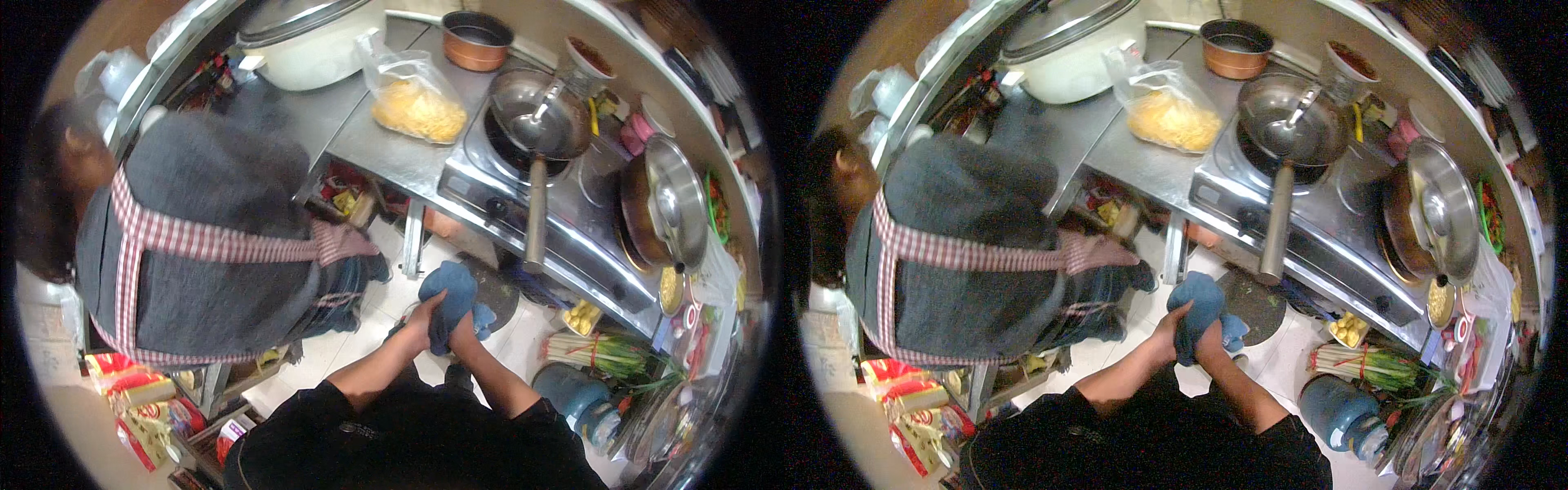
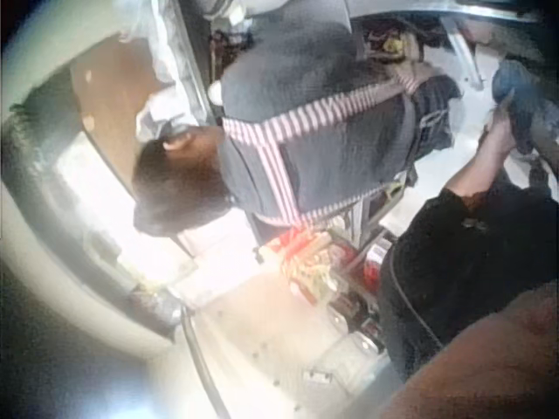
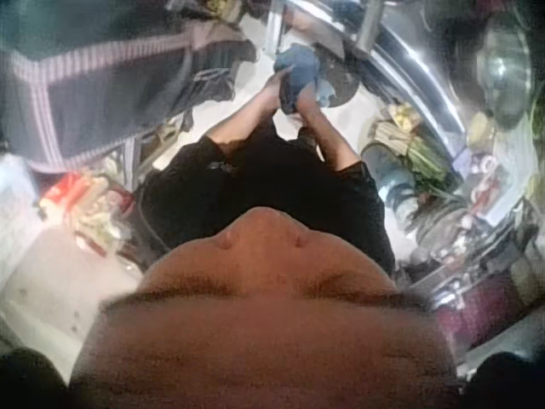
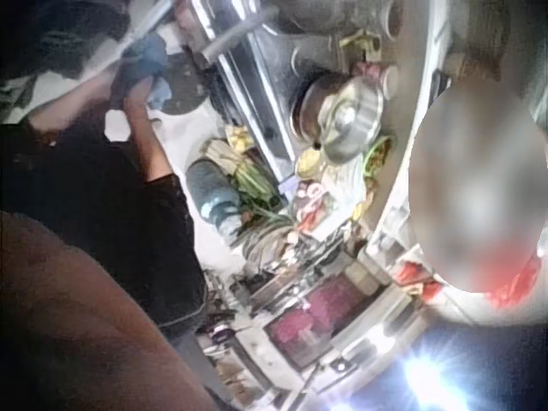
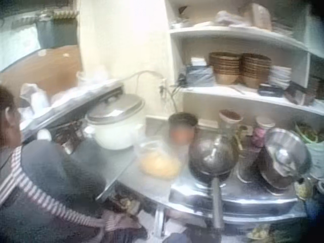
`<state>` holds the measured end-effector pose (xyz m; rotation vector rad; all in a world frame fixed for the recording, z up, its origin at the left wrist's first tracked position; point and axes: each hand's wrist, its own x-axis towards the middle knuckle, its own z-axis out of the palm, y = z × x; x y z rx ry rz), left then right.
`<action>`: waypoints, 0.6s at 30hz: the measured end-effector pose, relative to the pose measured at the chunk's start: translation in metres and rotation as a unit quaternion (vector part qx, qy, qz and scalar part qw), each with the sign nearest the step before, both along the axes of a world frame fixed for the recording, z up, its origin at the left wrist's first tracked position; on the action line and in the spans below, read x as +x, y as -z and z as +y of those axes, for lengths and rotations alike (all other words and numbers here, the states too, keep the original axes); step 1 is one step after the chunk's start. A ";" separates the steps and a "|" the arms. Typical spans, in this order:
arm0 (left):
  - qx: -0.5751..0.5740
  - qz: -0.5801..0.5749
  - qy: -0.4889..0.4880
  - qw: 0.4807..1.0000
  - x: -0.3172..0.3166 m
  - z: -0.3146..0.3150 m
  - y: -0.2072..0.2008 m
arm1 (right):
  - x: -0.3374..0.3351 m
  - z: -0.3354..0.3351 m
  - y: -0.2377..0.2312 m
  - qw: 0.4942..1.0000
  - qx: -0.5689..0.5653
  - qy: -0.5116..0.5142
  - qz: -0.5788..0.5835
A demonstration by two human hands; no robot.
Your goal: The person cooks a beaten egg in a small frying pan on a gas stove, using a wooden spatula to fold and flip the egg. After removing the cooked egg, the person places a wok on the burner, adds oil, and prepares to cook further.
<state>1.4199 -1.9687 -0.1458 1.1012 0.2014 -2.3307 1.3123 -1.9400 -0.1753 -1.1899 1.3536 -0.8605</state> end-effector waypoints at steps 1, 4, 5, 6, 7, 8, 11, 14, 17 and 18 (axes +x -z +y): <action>0.001 0.003 0.006 1.000 0.003 -0.007 0.003 | 0.000 -0.001 -0.002 0.997 -0.013 -0.019 0.073; -0.006 -0.017 -0.005 1.000 0.014 -0.015 0.022 | 0.003 -0.004 -0.020 0.993 -0.020 -0.027 0.112; -0.005 -0.033 -0.003 0.999 0.018 -0.015 0.035 | 0.005 -0.006 -0.027 0.995 -0.041 -0.034 0.089; -0.024 -0.013 -0.006 1.000 0.022 -0.009 0.050 | 0.005 -0.008 -0.033 0.960 -0.103 -0.111 0.236; -0.043 -0.008 -0.004 0.999 0.028 -0.001 0.067 | 0.003 -0.009 -0.040 0.889 -0.192 -0.197 0.365; -0.057 -0.012 -0.011 0.998 0.030 0.011 0.081 | 0.002 -0.010 -0.045 0.782 -0.285 -0.269 0.484; -0.025 0.063 -0.080 0.994 0.045 0.048 0.092 | 0.014 -0.009 -0.053 0.718 -0.271 -0.438 0.469; -0.385 -0.267 -0.015 0.883 0.078 0.080 0.067 | 0.029 -0.008 -0.051 0.855 -0.148 -0.446 0.219; -0.102 -0.120 -0.143 0.977 0.125 0.108 0.055 | 0.033 -0.011 -0.037 0.873 0.119 -0.472 0.027; -0.160 -0.214 -0.116 0.956 0.157 0.123 0.062 | 0.025 -0.013 -0.033 0.878 0.222 -0.422 0.036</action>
